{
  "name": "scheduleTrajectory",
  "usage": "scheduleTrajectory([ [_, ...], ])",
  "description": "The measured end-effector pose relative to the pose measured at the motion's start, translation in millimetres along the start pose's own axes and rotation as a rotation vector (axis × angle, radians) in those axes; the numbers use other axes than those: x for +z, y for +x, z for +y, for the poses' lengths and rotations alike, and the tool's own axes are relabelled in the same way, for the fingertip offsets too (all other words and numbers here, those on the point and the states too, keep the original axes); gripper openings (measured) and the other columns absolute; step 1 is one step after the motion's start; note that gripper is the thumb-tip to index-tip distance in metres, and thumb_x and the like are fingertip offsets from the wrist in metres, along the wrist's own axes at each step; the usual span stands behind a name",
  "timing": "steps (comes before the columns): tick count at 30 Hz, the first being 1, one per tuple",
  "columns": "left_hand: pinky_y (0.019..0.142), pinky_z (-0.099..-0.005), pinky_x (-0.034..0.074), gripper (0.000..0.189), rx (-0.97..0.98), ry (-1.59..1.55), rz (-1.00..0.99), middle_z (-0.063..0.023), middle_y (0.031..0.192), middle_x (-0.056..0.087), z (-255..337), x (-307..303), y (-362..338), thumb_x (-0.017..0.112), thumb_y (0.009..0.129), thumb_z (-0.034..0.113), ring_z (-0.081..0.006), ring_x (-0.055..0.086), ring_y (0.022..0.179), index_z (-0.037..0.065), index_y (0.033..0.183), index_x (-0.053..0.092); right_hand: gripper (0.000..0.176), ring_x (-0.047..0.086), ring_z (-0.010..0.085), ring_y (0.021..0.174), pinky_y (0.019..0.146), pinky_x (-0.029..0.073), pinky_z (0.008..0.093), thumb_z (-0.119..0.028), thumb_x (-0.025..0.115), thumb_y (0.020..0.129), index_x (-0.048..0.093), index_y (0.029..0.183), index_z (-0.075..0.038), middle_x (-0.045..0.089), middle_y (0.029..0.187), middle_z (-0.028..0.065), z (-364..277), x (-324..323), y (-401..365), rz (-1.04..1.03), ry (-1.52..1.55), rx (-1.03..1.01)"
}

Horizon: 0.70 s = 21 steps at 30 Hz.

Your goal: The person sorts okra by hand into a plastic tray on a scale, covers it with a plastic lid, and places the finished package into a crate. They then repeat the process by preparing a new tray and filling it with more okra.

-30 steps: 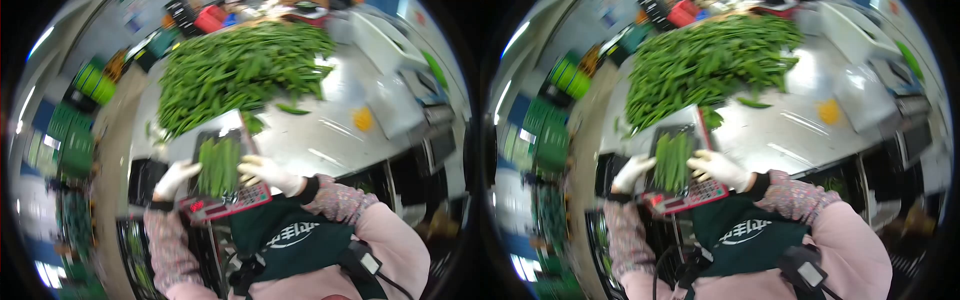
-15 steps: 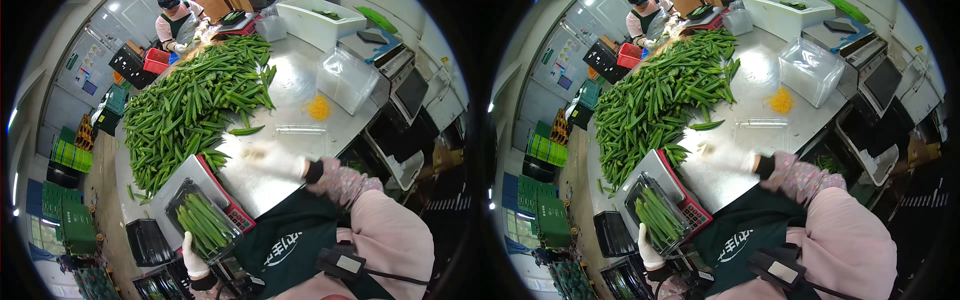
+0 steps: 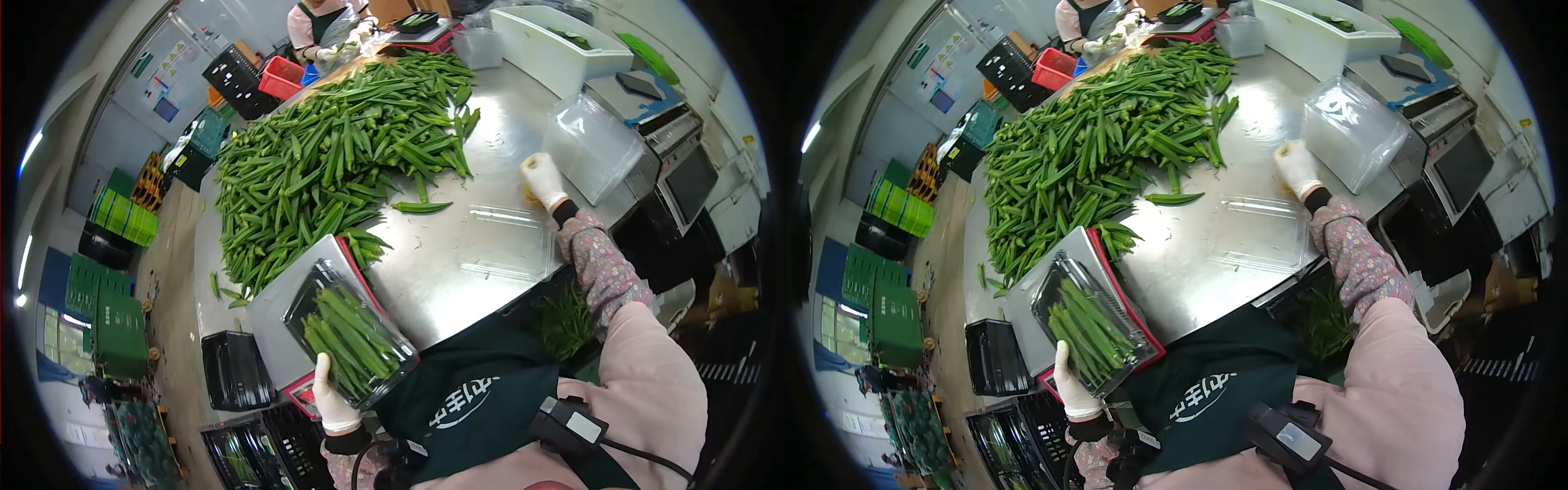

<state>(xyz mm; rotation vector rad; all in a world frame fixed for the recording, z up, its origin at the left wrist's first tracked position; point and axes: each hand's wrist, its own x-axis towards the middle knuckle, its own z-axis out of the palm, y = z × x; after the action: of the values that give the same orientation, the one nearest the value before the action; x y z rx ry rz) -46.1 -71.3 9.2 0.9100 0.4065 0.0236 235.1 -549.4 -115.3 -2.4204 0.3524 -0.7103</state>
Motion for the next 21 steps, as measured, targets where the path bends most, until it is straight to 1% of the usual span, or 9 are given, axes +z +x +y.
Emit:
scheduleTrajectory([
  [3, 0.097, -0.0403, 0.052, 0.047, -0.087, 0.002, -0.015, -0.0124, 0.123, 0.067, -3, 1, -2, 0.058, 0.098, 0.032, -0.0268, 0.065, 0.111, 0.001, 0.133, 0.057, 0.021, 0.069, 0.0315, 0.079, 0.071, 0.055, 0.0403, -0.027, 0.066, 0.088, 0.069, 0.089, -0.006, 0.071, 0.086, 0.0156, -5, -11, 10, 0.152, 0.091, 0.017],
  [6, 0.097, -0.041, 0.052, 0.051, -0.052, 0.015, -0.058, -0.0139, 0.126, 0.066, -22, -5, 6, 0.06, 0.094, 0.03, -0.0287, 0.066, 0.11, 0.0, 0.135, 0.055, 0.021, 0.061, 0.0073, 0.058, 0.05, 0.048, 0.0226, -0.026, 0.061, 0.096, 0.067, 0.101, -0.007, 0.065, 0.077, 0.0012, -42, -35, -2, -0.478, 1.022, 0.425],
  [9, 0.098, -0.0392, 0.052, 0.048, -0.077, -0.049, -0.138, -0.0123, 0.124, 0.065, -39, 0, 11, 0.062, 0.087, 0.014, -0.027, 0.065, 0.112, 0.0, 0.133, 0.055, 0.02, 0.059, 0.0096, 0.053, 0.048, 0.049, 0.0243, -0.021, 0.054, 0.1, 0.068, 0.106, -0.008, 0.063, 0.074, 0.0007, -104, -30, -55, -0.763, 0.99, 0.18],
  [12, 0.097, -0.038, 0.052, 0.049, -0.146, -0.075, -0.162, -0.0126, 0.123, 0.065, -54, 8, 11, 0.06, 0.086, 0.012, -0.0265, 0.065, 0.111, 0.0, 0.133, 0.055, 0.015, 0.058, 0.0091, 0.053, 0.048, 0.05, 0.026, -0.018, 0.059, 0.098, 0.067, 0.104, -0.007, 0.062, 0.073, 0.0018, -177, -40, -126, -1.174, 1.048, 0.184],
  [13, 0.096, -0.0373, 0.053, 0.048, -0.163, -0.092, -0.204, -0.012, 0.121, 0.066, -52, 21, 7, 0.059, 0.086, 0.011, -0.0254, 0.065, 0.11, 0.0, 0.132, 0.055, 0.019, 0.063, 0.0116, 0.063, 0.057, 0.054, 0.0273, -0.02, 0.058, 0.099, 0.068, 0.107, -0.006, 0.066, 0.081, 0.0043, -193, -41, -147, -1.262, 1.023, 0.227],
  [14, 0.096, -0.0371, 0.052, 0.048, -0.165, -0.101, -0.223, -0.0119, 0.121, 0.066, -55, 27, 9, 0.059, 0.086, 0.011, -0.0251, 0.065, 0.11, 0.0, 0.132, 0.055, 0.023, 0.066, 0.0122, 0.079, 0.071, 0.056, 0.0271, -0.019, 0.056, 0.101, 0.068, 0.115, -0.005, 0.07, 0.093, 0.0068, -200, -14, -176, -1.062, 1.114, -0.065],
  [15, 0.096, -0.0369, 0.052, 0.047, -0.166, -0.111, -0.24, -0.0117, 0.121, 0.066, -57, 29, 9, 0.059, 0.086, 0.011, -0.0248, 0.065, 0.11, 0.0, 0.132, 0.055, 0.027, 0.064, 0.011, 0.092, 0.08, 0.053, 0.0264, -0.017, 0.055, 0.102, 0.067, 0.12, -0.002, 0.071, 0.103, 0.0089, -235, -70, -167, -1.517, 1.675, 0.659],
  [17, 0.096, -0.0365, 0.052, 0.048, -0.195, -0.133, -0.269, -0.0119, 0.123, 0.065, -62, 20, 13, 0.059, 0.088, 0.013, -0.0245, 0.065, 0.11, 0.0, 0.133, 0.054, 0.027, 0.062, 0.0085, 0.088, 0.078, 0.054, 0.0273, -0.015, 0.055, 0.101, 0.067, 0.118, 0.002, 0.071, 0.101, 0.0076, -223, -42, -192, -1.14, 1.472, 0.396],
  [21, 0.098, -0.0358, 0.05, 0.05, -0.22, -0.161, -0.288, -0.0117, 0.126, 0.065, -51, 15, 16, 0.06, 0.089, 0.014, -0.0232, 0.064, 0.113, -0.001, 0.136, 0.053, 0.028, 0.06, 0.0088, 0.085, 0.076, 0.054, 0.0281, -0.017, 0.059, 0.099, 0.067, 0.116, 0.004, 0.07, 0.098, 0.0072, -197, 2, -193, -1.237, 1.175, 0.193],
])
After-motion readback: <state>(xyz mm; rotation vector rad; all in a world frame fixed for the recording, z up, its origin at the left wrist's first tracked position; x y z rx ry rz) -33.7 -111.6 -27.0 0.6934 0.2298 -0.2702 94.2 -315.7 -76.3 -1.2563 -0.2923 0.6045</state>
